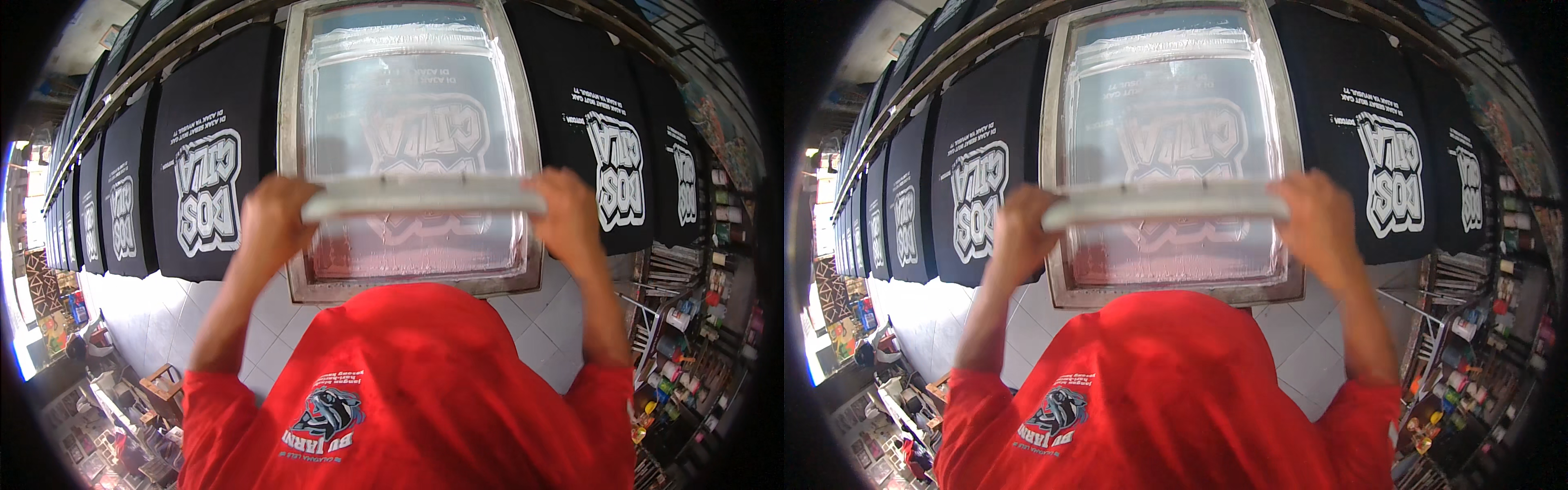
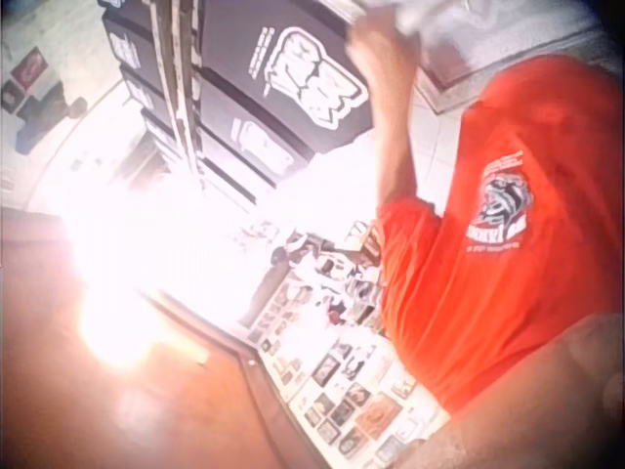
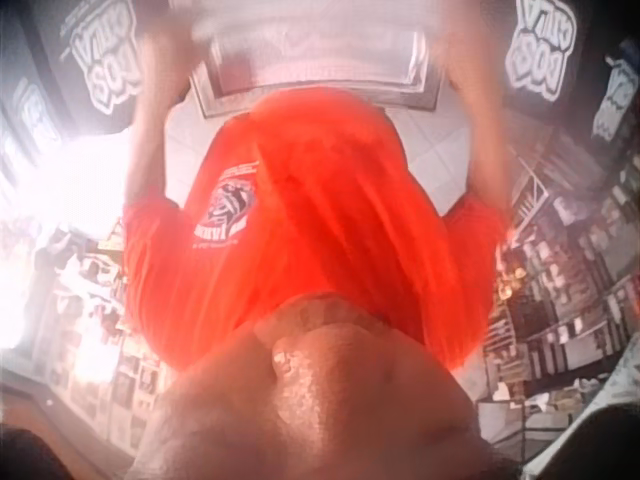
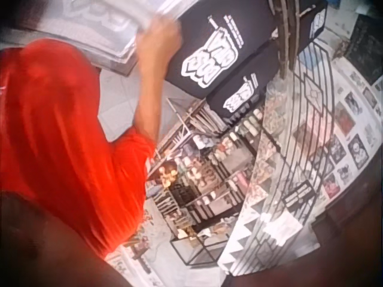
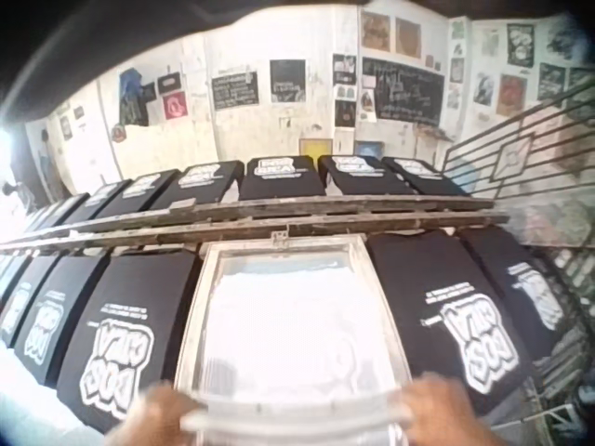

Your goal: The person performs screen printing on black t-shirts by using a squeegee to spread white ink through a mesh screen onto multiple shirts arranged in a row.

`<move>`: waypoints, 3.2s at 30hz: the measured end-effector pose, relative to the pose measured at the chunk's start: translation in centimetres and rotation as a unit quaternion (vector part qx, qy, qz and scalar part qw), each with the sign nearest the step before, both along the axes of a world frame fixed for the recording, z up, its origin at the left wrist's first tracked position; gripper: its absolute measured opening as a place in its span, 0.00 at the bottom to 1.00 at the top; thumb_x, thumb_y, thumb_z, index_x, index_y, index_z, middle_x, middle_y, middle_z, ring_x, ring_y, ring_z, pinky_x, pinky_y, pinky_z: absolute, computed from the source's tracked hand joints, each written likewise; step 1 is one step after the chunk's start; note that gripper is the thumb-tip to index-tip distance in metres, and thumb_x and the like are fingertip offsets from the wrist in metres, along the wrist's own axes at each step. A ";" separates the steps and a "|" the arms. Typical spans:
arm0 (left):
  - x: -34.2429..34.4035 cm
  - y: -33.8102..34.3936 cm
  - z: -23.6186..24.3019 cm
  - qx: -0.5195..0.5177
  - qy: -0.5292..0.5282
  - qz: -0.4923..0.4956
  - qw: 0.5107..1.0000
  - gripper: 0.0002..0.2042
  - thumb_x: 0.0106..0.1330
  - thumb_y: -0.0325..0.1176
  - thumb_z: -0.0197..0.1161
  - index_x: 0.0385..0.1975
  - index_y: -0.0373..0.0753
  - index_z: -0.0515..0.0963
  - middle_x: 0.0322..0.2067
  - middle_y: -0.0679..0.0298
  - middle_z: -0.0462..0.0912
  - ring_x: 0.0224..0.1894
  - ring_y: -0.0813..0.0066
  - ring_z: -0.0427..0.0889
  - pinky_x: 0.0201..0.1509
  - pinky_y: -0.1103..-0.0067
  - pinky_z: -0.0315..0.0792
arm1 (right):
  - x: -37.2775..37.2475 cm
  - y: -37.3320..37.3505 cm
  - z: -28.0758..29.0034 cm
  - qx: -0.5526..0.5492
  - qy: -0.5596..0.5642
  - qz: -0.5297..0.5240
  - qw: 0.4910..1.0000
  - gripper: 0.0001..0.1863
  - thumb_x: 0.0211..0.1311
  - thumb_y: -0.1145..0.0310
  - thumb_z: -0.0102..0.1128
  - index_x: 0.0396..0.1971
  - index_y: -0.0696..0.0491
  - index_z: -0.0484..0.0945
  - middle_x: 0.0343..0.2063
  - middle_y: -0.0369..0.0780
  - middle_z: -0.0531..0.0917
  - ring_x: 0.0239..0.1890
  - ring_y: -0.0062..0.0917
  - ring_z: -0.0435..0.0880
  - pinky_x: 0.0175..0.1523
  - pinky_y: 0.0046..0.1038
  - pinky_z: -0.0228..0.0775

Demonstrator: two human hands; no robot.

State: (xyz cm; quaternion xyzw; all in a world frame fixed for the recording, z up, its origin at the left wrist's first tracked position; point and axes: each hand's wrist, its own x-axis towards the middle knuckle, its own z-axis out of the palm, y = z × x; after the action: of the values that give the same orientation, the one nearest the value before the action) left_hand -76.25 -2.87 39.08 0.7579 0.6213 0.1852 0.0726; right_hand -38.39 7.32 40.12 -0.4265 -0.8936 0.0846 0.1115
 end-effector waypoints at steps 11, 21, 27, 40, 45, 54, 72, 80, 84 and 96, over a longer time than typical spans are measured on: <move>4.6 -13.7 -7.4 0.021 0.004 -0.012 1.000 0.13 0.44 0.26 0.65 0.33 0.40 0.80 0.32 0.66 0.82 0.36 0.68 0.81 0.37 0.74 0.78 | 3.8 -14.2 -8.1 0.020 0.035 -0.024 0.999 0.17 0.40 0.77 0.63 0.36 0.51 0.81 0.35 0.35 0.82 0.36 0.30 0.80 0.38 0.30 0.76; 4.0 -11.7 -7.2 0.000 -0.003 0.023 1.000 0.15 0.41 0.27 0.68 0.33 0.41 0.81 0.28 0.66 0.79 0.34 0.64 0.80 0.36 0.71 0.77 | 3.7 -11.9 -7.4 0.007 0.051 -0.028 0.998 0.17 0.37 0.79 0.64 0.33 0.53 0.81 0.35 0.38 0.84 0.37 0.34 0.81 0.41 0.33 0.75; 5.1 -12.8 -7.7 0.040 0.001 0.003 0.999 0.13 0.43 0.26 0.66 0.31 0.40 0.81 0.30 0.66 0.82 0.34 0.67 0.81 0.37 0.74 0.78 | 3.3 -13.6 -8.6 0.050 0.073 -0.031 0.996 0.14 0.41 0.77 0.64 0.33 0.52 0.81 0.33 0.34 0.83 0.33 0.30 0.81 0.36 0.29 0.75; 1.2 0.6 -8.8 0.053 0.042 -0.016 0.998 0.15 0.42 0.27 0.68 0.34 0.35 0.80 0.32 0.60 0.83 0.33 0.62 0.82 0.38 0.72 0.77 | -0.4 1.5 -9.8 0.072 0.068 0.001 0.995 0.17 0.36 0.77 0.66 0.33 0.50 0.81 0.32 0.33 0.83 0.33 0.29 0.81 0.35 0.28 0.76; -1.2 7.5 -9.6 0.071 0.050 -0.012 0.996 0.18 0.38 0.25 0.69 0.35 0.36 0.81 0.32 0.61 0.82 0.33 0.62 0.81 0.37 0.72 0.77 | -2.3 8.7 -10.4 0.088 0.070 0.005 0.994 0.16 0.37 0.77 0.65 0.33 0.51 0.81 0.32 0.34 0.83 0.33 0.30 0.80 0.36 0.29 0.76; -4.8 20.0 -10.3 0.090 0.075 0.030 0.993 0.17 0.39 0.30 0.74 0.33 0.42 0.82 0.32 0.62 0.82 0.35 0.61 0.81 0.38 0.71 0.77 | -5.9 20.9 -10.9 0.118 0.069 0.015 0.990 0.16 0.38 0.73 0.67 0.33 0.49 0.82 0.32 0.37 0.83 0.37 0.35 0.82 0.41 0.35 0.77; -2.6 8.0 1.2 0.054 -0.009 0.033 0.998 0.13 0.44 0.28 0.72 0.33 0.38 0.83 0.34 0.56 0.83 0.37 0.54 0.82 0.43 0.67 0.76 | -2.5 9.5 1.6 0.056 0.051 0.012 0.997 0.12 0.41 0.70 0.70 0.31 0.52 0.83 0.32 0.41 0.84 0.35 0.39 0.81 0.40 0.37 0.74; 4.4 -11.4 -5.8 0.042 -0.030 0.016 0.999 0.16 0.40 0.24 0.67 0.33 0.40 0.82 0.31 0.65 0.82 0.37 0.63 0.81 0.42 0.70 0.77 | 2.8 -12.2 -5.6 0.038 0.065 -0.029 0.997 0.19 0.34 0.80 0.63 0.34 0.53 0.83 0.36 0.36 0.84 0.39 0.33 0.82 0.44 0.33 0.76; 5.6 -14.4 -8.7 0.081 -0.012 0.023 0.996 0.16 0.42 0.25 0.67 0.35 0.40 0.81 0.34 0.65 0.81 0.40 0.63 0.80 0.43 0.71 0.77 | 3.8 -15.0 -9.5 0.090 0.088 -0.026 0.992 0.21 0.36 0.80 0.62 0.37 0.53 0.82 0.36 0.35 0.83 0.41 0.33 0.81 0.44 0.34 0.75; 6.1 -16.3 -7.9 -0.029 -0.048 0.003 0.998 0.25 0.48 0.42 0.74 0.44 0.36 0.78 0.44 0.59 0.78 0.47 0.58 0.76 0.50 0.67 0.74 | 4.3 -16.9 -10.3 0.037 0.125 -0.021 0.991 0.28 0.44 0.57 0.75 0.46 0.55 0.80 0.47 0.40 0.81 0.51 0.36 0.78 0.53 0.35 0.72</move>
State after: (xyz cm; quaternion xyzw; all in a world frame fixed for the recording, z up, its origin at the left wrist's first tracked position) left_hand -70.18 -19.19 31.23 0.7437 0.6247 0.2032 0.1236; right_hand -34.08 -9.54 29.82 -0.4266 -0.8660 0.1023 0.2400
